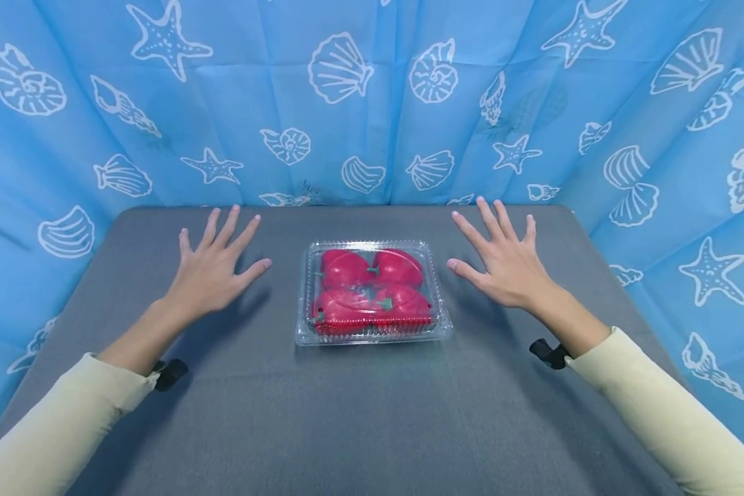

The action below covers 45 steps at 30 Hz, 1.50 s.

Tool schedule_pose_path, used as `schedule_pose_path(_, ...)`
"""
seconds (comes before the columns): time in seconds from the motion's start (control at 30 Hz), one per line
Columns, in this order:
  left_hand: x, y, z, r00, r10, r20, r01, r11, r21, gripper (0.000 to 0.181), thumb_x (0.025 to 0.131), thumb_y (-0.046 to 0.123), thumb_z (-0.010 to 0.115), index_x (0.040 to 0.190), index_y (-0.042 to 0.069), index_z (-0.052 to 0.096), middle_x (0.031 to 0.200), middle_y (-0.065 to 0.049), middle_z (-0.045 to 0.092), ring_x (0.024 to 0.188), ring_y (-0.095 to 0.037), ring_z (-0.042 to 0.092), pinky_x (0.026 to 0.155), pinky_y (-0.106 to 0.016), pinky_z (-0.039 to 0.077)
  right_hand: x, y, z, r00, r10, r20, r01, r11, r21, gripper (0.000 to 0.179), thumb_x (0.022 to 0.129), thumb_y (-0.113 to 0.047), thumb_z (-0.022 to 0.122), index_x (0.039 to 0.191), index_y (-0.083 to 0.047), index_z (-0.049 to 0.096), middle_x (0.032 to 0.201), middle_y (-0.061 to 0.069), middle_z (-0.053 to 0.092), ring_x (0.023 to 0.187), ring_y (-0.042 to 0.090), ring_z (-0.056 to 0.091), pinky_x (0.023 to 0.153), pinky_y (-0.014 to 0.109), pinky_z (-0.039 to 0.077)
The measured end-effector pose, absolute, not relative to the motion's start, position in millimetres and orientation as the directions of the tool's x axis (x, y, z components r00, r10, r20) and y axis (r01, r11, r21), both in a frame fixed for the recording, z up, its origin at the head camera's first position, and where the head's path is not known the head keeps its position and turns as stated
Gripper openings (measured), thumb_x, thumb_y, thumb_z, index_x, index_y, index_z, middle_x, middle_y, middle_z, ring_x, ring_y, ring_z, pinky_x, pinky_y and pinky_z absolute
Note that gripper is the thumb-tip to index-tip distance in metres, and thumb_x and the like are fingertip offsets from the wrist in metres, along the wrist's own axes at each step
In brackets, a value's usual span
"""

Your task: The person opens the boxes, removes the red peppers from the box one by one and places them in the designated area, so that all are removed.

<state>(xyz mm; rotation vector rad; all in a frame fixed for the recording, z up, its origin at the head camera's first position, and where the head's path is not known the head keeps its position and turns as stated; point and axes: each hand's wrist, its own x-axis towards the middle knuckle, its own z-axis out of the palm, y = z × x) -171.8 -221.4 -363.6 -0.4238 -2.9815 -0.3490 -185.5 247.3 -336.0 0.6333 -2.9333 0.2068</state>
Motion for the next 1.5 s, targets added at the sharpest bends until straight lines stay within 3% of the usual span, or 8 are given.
schedule_pose_path(0.57,-154,-188,-366,-0.923,0.370,0.106,0.383,0.866,0.320,0.076,0.098,0.059,0.045,0.161,0.029,0.012,0.167,-0.007,0.004,0.151,-0.038,0.002,0.107,-0.078,0.000,-160,206,-336,-0.806,-0.576,0.134,-0.591,0.796,-0.131,0.082,0.090,-0.060,0.055,0.159,-0.032,0.021,0.167,0.010,0.006,0.151,0.037,0.003,0.110,0.075,0.003)
schedule_pose_path(0.87,-145,-179,-368,-0.893,0.445,-0.065,0.323,0.736,0.595,0.071,0.102,0.055,0.041,0.160,0.033,0.007,0.167,-0.005,0.001,0.147,-0.046,0.016,0.106,-0.077,0.015,-147,190,-335,-0.756,-0.650,0.084,-0.655,0.744,-0.136,0.085,0.088,-0.058,0.062,0.159,-0.029,0.025,0.165,0.012,0.012,0.151,0.036,0.007,0.110,0.074,0.006)
schedule_pose_path(1.07,-143,-176,-372,-0.877,0.475,-0.073,0.315,0.683,0.659,0.072,0.102,0.052,0.044,0.161,0.028,0.010,0.166,-0.008,0.006,0.147,-0.044,0.017,0.108,-0.074,0.017,-141,183,-339,-0.703,-0.707,0.074,-0.707,0.685,-0.175,0.088,0.087,-0.056,0.066,0.159,-0.029,0.024,0.165,0.010,0.012,0.150,0.034,0.012,0.111,0.073,0.008)
schedule_pose_path(1.2,-143,-175,-374,-0.875,0.477,-0.079,0.295,0.656,0.695,0.074,0.101,0.050,0.048,0.161,0.027,0.010,0.165,-0.010,0.009,0.142,-0.043,0.033,0.109,-0.069,0.024,-138,179,-344,-0.669,-0.737,0.098,-0.739,0.646,-0.189,0.087,0.088,-0.057,0.065,0.159,-0.029,0.023,0.164,0.010,0.018,0.150,0.032,0.016,0.112,0.072,0.008)
schedule_pose_path(1.37,-142,-175,-374,-0.881,0.458,-0.120,0.219,0.618,0.755,0.075,0.101,0.048,0.050,0.161,0.029,0.010,0.162,-0.017,0.022,0.136,-0.046,0.040,0.107,-0.066,0.032,-134,171,-347,-0.625,-0.771,0.124,-0.776,0.596,-0.204,0.089,0.084,-0.050,0.074,0.157,-0.027,0.028,0.159,0.013,0.028,0.147,0.031,0.022,0.112,0.071,0.013)
schedule_pose_path(1.5,-140,-174,-374,-0.878,0.447,-0.169,0.122,0.550,0.826,0.075,0.101,0.044,0.053,0.161,0.029,0.011,0.156,-0.025,0.031,0.126,-0.045,0.053,0.097,-0.056,0.048,-130,165,-350,-0.576,-0.802,0.156,-0.813,0.545,-0.203,0.090,0.081,-0.046,0.078,0.156,-0.025,0.033,0.155,0.013,0.033,0.144,0.030,0.028,0.110,0.071,0.019)
